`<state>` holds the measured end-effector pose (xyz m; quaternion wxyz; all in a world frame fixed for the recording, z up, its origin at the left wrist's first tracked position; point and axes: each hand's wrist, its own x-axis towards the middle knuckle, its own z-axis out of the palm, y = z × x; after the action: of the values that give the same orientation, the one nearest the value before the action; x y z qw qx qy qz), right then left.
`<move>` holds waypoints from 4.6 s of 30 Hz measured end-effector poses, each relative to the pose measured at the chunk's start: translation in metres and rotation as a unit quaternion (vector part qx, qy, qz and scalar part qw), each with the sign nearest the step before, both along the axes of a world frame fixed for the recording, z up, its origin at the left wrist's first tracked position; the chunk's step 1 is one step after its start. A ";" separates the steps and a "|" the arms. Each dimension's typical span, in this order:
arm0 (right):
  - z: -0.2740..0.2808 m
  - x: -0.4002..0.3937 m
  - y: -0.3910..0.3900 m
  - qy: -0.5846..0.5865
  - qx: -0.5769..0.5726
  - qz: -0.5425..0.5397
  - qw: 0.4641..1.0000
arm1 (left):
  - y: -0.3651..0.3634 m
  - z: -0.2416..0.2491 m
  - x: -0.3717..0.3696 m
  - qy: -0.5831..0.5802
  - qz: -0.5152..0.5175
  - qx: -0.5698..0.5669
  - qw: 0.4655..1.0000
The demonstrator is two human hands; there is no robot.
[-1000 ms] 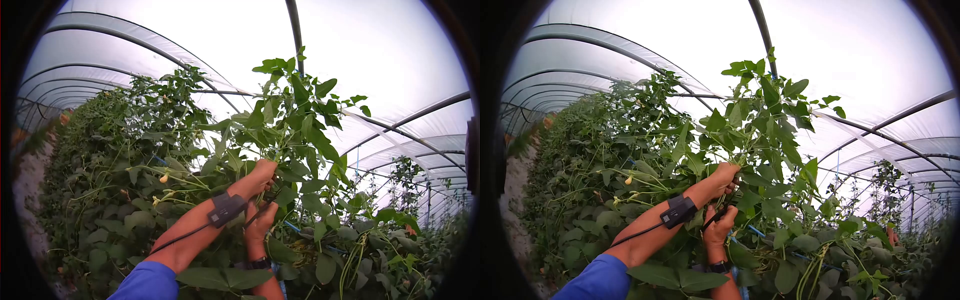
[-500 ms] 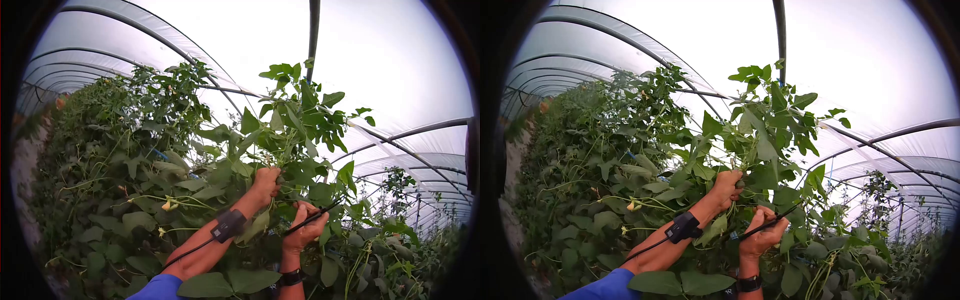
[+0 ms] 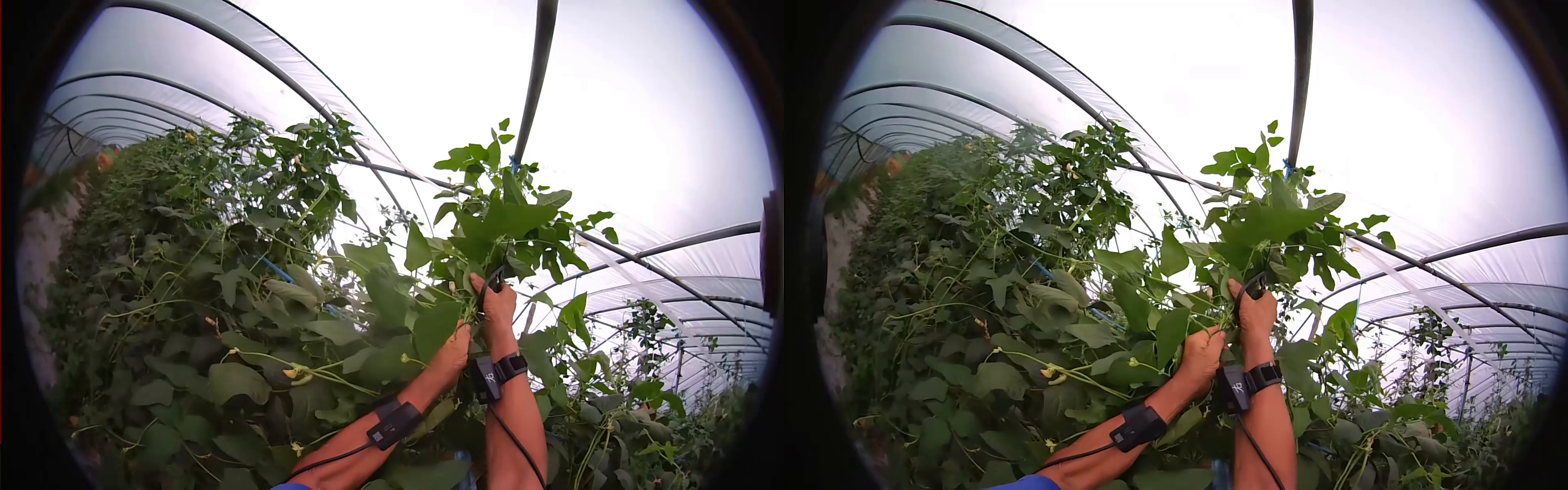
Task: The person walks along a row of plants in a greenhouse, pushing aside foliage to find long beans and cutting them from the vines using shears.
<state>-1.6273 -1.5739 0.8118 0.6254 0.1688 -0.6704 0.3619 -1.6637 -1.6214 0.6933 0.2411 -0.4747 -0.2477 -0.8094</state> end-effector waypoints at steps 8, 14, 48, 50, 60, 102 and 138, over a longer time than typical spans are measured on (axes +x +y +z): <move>-0.002 -0.030 0.018 0.143 0.110 -0.225 0.958 | 0.013 -0.004 -0.013 0.016 0.210 -0.004 0.977; -0.020 -0.034 0.035 0.037 0.058 0.194 0.979 | 0.004 -0.020 0.004 0.057 0.260 0.043 0.963; -0.058 -0.020 0.008 -0.012 -0.092 0.351 0.932 | -0.019 -0.099 0.032 0.063 0.262 -0.023 0.963; -0.067 -0.027 0.004 0.023 -0.083 0.351 0.932 | -0.020 -0.109 0.030 0.074 0.282 -0.016 0.956; -0.087 -0.036 0.007 0.167 -0.028 0.061 0.984 | -0.019 -0.117 0.016 0.081 0.285 -0.038 0.954; -0.076 0.065 0.001 -0.264 0.104 0.073 0.956 | -0.041 -0.088 0.048 0.033 0.057 -0.081 0.995; -0.089 0.044 0.040 -0.306 -0.098 0.321 0.891 | -0.049 -0.065 0.071 0.032 0.263 -0.092 0.960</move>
<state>-1.5833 -1.5335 0.7231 0.2522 0.1934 -0.6990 0.6407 -1.5925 -1.6706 0.6288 0.4084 -0.4384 -0.4290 -0.6761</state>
